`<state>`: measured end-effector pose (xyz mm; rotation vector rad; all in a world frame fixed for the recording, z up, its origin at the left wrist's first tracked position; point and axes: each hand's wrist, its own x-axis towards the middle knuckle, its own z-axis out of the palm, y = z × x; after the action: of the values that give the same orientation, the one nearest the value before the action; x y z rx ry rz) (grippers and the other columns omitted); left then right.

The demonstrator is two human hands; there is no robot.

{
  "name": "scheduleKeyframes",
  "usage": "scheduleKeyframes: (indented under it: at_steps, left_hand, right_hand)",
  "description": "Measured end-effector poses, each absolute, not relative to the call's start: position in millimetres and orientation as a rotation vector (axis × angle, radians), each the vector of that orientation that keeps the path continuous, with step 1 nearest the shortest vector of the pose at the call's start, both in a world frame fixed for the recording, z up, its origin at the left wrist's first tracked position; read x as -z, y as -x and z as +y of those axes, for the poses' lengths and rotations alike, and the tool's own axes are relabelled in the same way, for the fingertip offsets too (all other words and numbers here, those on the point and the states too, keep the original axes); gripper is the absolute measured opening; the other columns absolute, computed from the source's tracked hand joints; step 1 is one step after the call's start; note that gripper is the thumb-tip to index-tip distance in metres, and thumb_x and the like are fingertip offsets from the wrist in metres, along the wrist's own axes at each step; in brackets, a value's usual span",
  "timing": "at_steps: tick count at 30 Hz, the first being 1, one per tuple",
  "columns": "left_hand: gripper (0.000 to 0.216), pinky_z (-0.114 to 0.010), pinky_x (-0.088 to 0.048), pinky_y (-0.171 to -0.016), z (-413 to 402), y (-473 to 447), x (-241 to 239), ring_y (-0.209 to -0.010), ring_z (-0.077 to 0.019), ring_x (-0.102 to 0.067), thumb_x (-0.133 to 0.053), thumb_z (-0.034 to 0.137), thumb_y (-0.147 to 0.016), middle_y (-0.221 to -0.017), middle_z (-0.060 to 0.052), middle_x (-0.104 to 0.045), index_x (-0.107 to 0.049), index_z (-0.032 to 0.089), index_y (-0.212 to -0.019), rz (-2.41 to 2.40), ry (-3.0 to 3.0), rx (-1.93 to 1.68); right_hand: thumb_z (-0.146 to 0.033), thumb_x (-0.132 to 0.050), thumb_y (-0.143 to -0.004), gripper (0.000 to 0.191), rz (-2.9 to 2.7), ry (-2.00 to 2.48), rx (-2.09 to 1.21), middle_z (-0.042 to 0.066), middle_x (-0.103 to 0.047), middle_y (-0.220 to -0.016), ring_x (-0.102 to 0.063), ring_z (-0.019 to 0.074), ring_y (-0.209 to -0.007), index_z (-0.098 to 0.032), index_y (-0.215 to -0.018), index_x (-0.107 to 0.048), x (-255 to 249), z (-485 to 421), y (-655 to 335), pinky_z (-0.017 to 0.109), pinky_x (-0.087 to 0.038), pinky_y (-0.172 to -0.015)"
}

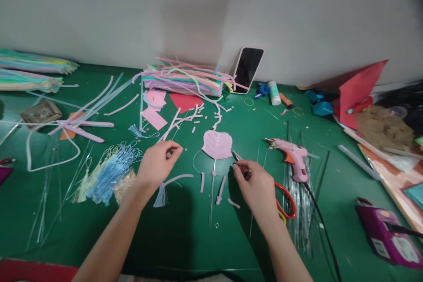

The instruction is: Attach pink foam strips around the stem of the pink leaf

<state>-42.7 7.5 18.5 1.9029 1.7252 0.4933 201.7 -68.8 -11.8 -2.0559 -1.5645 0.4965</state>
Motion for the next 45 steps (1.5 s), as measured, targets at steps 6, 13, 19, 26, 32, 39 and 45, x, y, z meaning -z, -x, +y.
scheduleKeyframes:
  at_steps: [6, 13, 19, 26, 32, 39, 45]
  left_hand:
    - [0.025, -0.034, -0.043, -0.069, 10, 54, -20, -0.093, -0.0291, -0.059, -0.049, 0.034, -0.089, -0.100, -0.010, -0.066, -0.064, 0.021, -0.104, 2.067, -2.053, -0.433]
    - [0.018, -0.033, -0.043, -0.064, 16, 67, -7, -0.088, -0.0280, -0.060, -0.051, 0.028, -0.087, -0.092, -0.009, -0.066, -0.063, 0.021, -0.098, 2.044, -2.126, -0.216]
    - [0.015, -0.033, -0.043, -0.066, 17, 61, -7, -0.086, -0.0267, -0.060, -0.048, 0.024, -0.087, -0.089, -0.008, -0.064, -0.061, 0.020, -0.093, 2.020, -2.117, -0.295]
    - [0.017, -0.036, -0.046, -0.081, 11, 15, -15, -0.096, -0.0250, -0.060, -0.049, 0.028, -0.090, -0.100, -0.008, -0.065, -0.062, 0.020, -0.096, 1.685, -2.096, -0.521]
    - [0.033, -0.035, -0.049, -0.080, 16, -15, -5, -0.101, -0.0240, -0.062, -0.055, 0.031, -0.086, -0.118, -0.012, -0.064, -0.054, 0.019, -0.117, 1.397, -1.706, -0.549]
    - [0.049, -0.025, -0.046, -0.058, 25, -15, 0, -0.075, -0.0176, -0.064, -0.063, 0.033, -0.082, -0.090, -0.008, -0.069, -0.047, 0.016, -0.125, 1.292, -1.183, -0.608]
    - [0.030, -0.032, -0.056, -0.072, 24, -15, -7, -0.079, -0.0187, -0.068, -0.063, 0.026, -0.083, -0.093, -0.010, -0.071, -0.058, 0.012, -0.109, 1.121, -0.948, -0.629]
  right_hand:
    - [-0.038, -0.049, -0.086, 0.026, -1.567, 2.094, -0.545, 0.005, -0.067, -0.078, -0.061, 0.0199, -0.065, -0.019, -0.093, -0.065, 9, -69, -200, 0.030, -0.042, -0.061]
    - [-0.038, -0.045, -0.088, 0.034, -1.597, 2.161, -0.428, 0.009, -0.070, -0.084, -0.063, 0.0246, -0.073, -0.015, -0.105, -0.064, 13, -68, -206, 0.034, -0.043, -0.067]
    - [-0.040, -0.048, -0.088, 0.035, -1.586, 2.153, -0.461, 0.006, -0.069, -0.074, -0.063, 0.0233, -0.067, -0.016, -0.107, -0.065, 11, -64, -212, 0.033, -0.042, -0.064]
    - [-0.045, -0.056, -0.085, 0.032, -1.641, 2.171, -0.474, 0.005, -0.066, -0.074, -0.061, 0.0220, -0.067, -0.016, -0.095, -0.062, 14, -40, -199, 0.029, -0.038, -0.059]
    - [-0.035, -0.053, -0.088, 0.018, -1.654, 2.083, -0.502, 0.002, -0.062, -0.063, -0.058, 0.0205, -0.063, -0.018, -0.088, -0.060, 20, -37, -197, 0.028, -0.035, -0.056]
    - [-0.034, -0.055, -0.085, 0.016, -1.554, 1.985, -0.663, -0.002, -0.060, -0.060, -0.057, 0.0162, -0.056, -0.019, -0.083, -0.059, 21, -39, -193, 0.027, -0.038, -0.057]
    - [-0.033, -0.057, -0.083, 0.014, -1.559, 1.927, -0.600, -0.003, -0.056, -0.061, -0.055, 0.0150, -0.057, -0.019, -0.084, -0.060, 17, -43, -185, 0.026, -0.038, -0.058]
